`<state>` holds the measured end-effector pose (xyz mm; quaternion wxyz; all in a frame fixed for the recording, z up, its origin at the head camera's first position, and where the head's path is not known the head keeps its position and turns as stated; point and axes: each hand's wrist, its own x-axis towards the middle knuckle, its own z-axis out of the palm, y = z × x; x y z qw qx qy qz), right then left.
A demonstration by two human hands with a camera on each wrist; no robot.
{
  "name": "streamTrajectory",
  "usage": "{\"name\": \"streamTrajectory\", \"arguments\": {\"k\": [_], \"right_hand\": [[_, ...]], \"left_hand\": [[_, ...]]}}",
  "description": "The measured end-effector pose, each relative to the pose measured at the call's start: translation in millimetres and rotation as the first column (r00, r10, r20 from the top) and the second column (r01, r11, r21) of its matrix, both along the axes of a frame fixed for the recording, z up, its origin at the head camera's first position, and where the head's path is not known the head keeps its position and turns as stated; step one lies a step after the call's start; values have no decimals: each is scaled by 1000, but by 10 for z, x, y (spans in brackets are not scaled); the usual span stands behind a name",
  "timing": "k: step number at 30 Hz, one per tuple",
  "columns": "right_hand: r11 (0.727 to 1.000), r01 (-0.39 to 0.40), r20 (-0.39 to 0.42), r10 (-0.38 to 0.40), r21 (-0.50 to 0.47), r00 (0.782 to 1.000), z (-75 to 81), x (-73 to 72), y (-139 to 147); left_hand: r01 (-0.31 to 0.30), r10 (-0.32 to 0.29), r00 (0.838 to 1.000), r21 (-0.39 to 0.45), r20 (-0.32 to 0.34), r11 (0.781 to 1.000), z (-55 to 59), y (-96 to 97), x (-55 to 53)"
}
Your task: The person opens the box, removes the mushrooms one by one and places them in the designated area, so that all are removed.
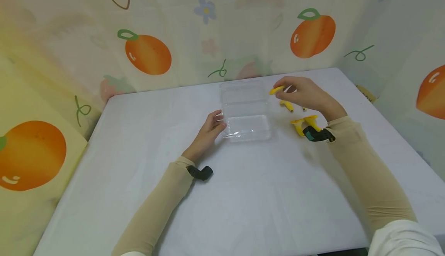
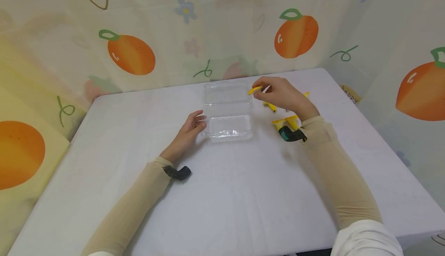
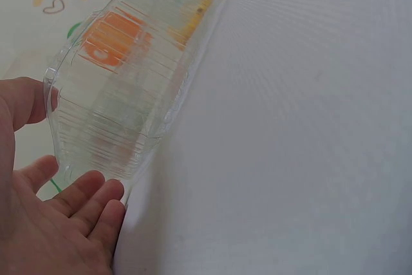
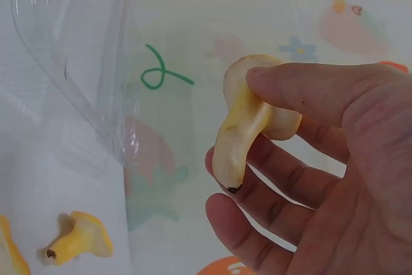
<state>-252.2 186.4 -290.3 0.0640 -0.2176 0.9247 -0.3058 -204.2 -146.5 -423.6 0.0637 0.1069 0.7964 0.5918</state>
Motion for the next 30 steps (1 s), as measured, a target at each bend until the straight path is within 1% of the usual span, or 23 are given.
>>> {"name": "streamTrajectory", "arguments": {"k": [4, 9, 16, 20, 27, 30], "right_hand": [[1000, 10, -27, -10, 13, 1000, 12, -7, 63], [999, 34, -8, -34, 18, 999, 30, -6, 109], [996, 89, 17, -89, 29, 996, 52, 14, 123], [992, 115, 6, -115, 51, 993, 69, 7, 146], [989, 142, 14, -143, 40, 990, 117, 18, 212], [987, 153, 8, -154, 50, 988, 135, 19, 231]], "left_hand": [[1, -1, 1000, 9, 14, 1000, 10, 6, -11], [-3, 2, 1000, 6, 12, 1000, 18, 8, -15], [-8, 8, 1000, -6, 22, 1000, 17, 8, 8], [-4, 5, 1000, -4, 23, 1000, 11, 5, 13], [2, -2, 1000, 6, 13, 1000, -3, -2, -3], [-1, 1, 1000, 8, 12, 1000, -2, -3, -3]]}}
